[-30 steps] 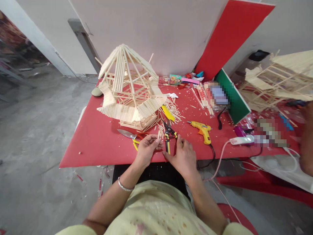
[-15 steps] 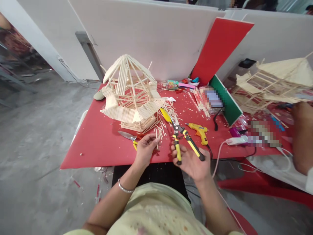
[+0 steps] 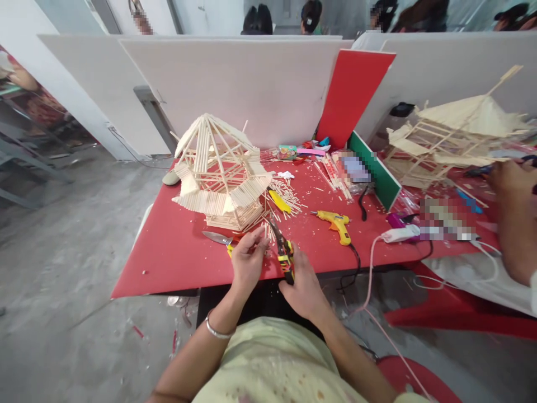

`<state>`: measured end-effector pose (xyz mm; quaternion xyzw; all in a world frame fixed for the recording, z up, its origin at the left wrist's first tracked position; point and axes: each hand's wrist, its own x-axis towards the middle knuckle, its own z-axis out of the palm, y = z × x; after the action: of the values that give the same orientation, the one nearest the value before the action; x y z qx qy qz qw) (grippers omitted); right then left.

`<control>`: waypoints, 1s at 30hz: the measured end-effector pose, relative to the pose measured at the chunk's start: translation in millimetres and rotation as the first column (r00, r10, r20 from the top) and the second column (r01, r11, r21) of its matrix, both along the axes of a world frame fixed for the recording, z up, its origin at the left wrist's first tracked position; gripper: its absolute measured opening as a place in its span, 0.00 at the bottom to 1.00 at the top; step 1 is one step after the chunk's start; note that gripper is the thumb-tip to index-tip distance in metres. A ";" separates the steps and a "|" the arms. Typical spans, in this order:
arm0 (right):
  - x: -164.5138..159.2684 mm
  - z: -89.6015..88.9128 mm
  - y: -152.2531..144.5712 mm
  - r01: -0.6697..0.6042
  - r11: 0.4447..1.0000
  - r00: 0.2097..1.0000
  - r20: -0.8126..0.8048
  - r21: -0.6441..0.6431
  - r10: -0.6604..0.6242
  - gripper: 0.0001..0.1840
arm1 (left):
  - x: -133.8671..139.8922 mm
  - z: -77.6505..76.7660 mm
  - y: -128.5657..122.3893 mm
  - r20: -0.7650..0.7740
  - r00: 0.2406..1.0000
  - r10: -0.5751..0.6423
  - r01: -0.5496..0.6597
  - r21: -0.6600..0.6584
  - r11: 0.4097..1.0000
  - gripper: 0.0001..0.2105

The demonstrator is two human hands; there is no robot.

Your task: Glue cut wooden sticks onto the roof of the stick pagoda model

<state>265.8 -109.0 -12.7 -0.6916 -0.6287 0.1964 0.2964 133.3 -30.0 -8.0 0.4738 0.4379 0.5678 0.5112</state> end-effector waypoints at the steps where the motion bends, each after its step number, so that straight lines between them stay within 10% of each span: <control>1: -0.9 -1.4 -1.2 0.011 1.000 0.999 0.053 -0.012 -0.010 0.46 | 1.7 1.3 -1.1 -0.009 1.000 0.010 -0.010 0.020 1.000 0.18; 30: -25.3 -14.7 -16.0 -0.013 1.000 1.000 -0.015 0.004 0.013 0.44 | -1.6 11.1 -22.1 -0.016 1.000 -0.013 0.014 0.113 0.994 0.12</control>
<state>240.5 -125.0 -27.4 -0.6854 -0.6312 0.2024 0.3013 131.6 -52.2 3.0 0.5092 0.4056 0.5846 0.4842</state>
